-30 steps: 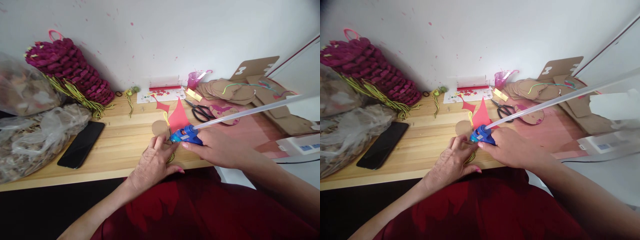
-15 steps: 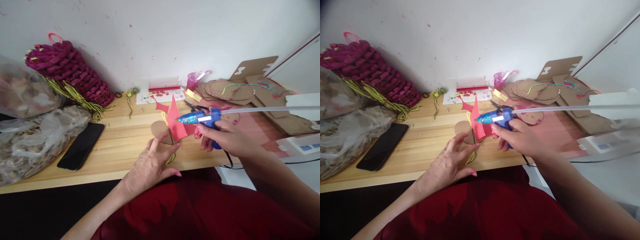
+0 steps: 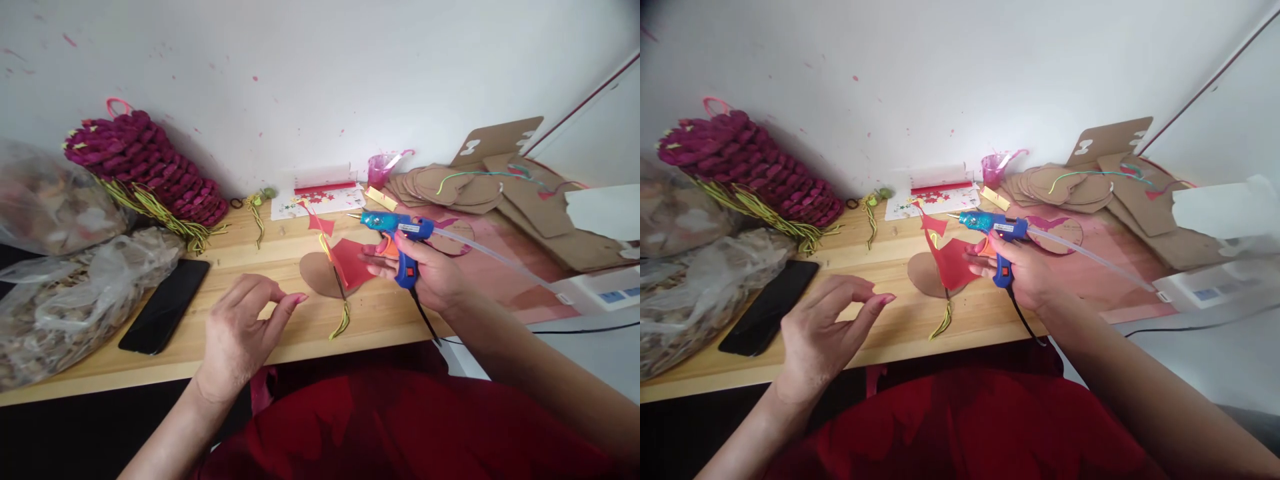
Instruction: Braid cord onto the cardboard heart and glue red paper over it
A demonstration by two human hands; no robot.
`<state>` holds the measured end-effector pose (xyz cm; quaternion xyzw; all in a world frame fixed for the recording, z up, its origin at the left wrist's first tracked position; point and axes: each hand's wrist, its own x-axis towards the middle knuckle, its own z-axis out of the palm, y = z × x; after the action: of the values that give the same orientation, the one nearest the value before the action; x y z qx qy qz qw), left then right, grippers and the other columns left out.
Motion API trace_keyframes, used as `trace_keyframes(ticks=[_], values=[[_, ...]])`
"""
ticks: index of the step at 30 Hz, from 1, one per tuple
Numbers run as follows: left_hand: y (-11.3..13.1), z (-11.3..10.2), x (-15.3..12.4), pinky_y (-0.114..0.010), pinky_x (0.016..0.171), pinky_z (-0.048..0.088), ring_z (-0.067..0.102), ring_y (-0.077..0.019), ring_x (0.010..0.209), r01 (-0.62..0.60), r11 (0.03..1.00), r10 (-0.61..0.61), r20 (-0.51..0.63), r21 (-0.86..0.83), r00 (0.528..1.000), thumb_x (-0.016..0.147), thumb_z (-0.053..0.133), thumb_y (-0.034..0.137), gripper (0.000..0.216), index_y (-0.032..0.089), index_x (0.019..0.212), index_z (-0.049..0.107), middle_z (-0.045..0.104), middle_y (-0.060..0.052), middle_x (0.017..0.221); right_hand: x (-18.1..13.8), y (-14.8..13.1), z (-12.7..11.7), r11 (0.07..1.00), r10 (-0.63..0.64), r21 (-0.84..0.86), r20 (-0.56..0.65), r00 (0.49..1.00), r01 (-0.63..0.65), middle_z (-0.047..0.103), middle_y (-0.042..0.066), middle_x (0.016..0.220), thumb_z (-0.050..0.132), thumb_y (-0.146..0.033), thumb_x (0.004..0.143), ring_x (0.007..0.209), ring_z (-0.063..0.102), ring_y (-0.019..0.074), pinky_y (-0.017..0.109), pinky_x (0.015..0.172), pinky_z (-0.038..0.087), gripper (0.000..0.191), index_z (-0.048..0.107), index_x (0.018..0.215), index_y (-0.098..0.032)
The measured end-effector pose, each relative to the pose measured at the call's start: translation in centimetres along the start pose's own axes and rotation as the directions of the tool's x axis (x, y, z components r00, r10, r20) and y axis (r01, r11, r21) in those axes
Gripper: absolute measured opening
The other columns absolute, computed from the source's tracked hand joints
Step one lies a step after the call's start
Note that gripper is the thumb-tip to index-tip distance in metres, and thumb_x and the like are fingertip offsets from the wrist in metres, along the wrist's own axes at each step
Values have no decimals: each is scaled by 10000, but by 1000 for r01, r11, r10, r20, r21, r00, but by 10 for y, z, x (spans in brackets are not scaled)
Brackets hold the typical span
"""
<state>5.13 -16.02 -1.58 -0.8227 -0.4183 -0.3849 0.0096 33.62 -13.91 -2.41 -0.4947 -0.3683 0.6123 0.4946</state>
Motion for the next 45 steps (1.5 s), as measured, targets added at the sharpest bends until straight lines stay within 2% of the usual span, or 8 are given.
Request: trace_keyframes(ticks=[2, 5, 10, 14, 18, 21, 28, 45], values=[[9, -7, 13, -361, 856, 548, 666, -196, 944, -88, 996, 88, -8, 15, 996, 885, 672, 160, 37, 186, 860, 667, 690, -62, 1023, 4, -1, 5, 996, 43, 80, -8, 999, -42, 754, 114, 1045, 472, -452, 961, 1012, 731, 272, 450, 831, 584, 259, 570, 1066, -236], [30, -3, 34, -430, 1059, 473, 571, -216, 1243, -266, 964, 265, 170, -22, 949, 959, 496, 79, 357, 224, 1268, 599, 584, -91, 1373, 7, -4, 13, 979, 90, 188, -22, 996, -84, 769, 115, 974, 437, -441, 977, 968, 744, 267, 443, 826, 588, 274, 581, 1050, -221], [56, 31, 63, -389, 918, 536, 654, -218, 1040, -490, 868, 460, 488, -74, 742, 1013, 439, 180, 234, 161, 1082, 662, 704, -74, 1070, 14, -3, 20, 954, 143, 261, 24, 989, -144, 778, 112, 894, 433, -365, 1001, 921, 754, 242, 373, 818, 594, 262, 619, 957, -185], [52, 50, 70, -379, 778, 567, 673, -231, 875, -347, 937, 253, 624, 31, 739, 1005, 462, 427, 364, 144, 884, 656, 698, -79, 877, 25, 8, 17, 931, 143, 340, -15, 990, -129, 778, 92, 840, 527, -277, 955, 840, 764, 235, 373, 799, 610, 148, 644, 937, -188], [31, 52, 62, -341, 837, 572, 679, -201, 968, -255, 961, 133, 627, 107, 767, 1010, 474, 211, 263, 170, 1251, 573, 710, -80, 1057, 33, 22, 13, 915, 56, 400, -3, 998, -50, 775, 60, 833, 684, -295, 870, 854, 765, 248, 416, 838, 613, 97, 646, 913, -217], [13, 55, 52, -351, 937, 559, 632, -211, 1150, -234, 967, 126, 605, 103, 786, 975, 487, 94, 549, 182, 1496, 339, 682, -105, 1219, 34, 28, 12, 908, 12, 419, 2, 1000, -12, 774, 49, 869, 742, -308, 826, 921, 757, 261, 451, 888, 598, 163, 653, 942, -236], [-9, 69, 34, -427, 1060, 498, 526, -265, 1326, -230, 969, 146, 551, 87, 822, 978, 492, 135, 684, 155, 1583, 174, 549, -178, 1445, 33, 34, 11, 916, -41, 400, -4, 999, 39, 762, 47, 890, 807, -384, 755, 1032, 724, 297, 518, 948, 553, 264, 662, 931, -251], [-10, 60, 15, -471, 1101, 439, 380, -282, 1455, -310, 927, 113, 628, 213, 770, 1027, 361, 193, 512, 183, 1539, 344, 436, -89, 1561, 30, 31, 16, 932, -48, 360, -12, 999, 49, 752, 34, 869, 873, -431, 669, 1047, 713, 285, 502, 1008, 520, 339, 679, 871, -239]])
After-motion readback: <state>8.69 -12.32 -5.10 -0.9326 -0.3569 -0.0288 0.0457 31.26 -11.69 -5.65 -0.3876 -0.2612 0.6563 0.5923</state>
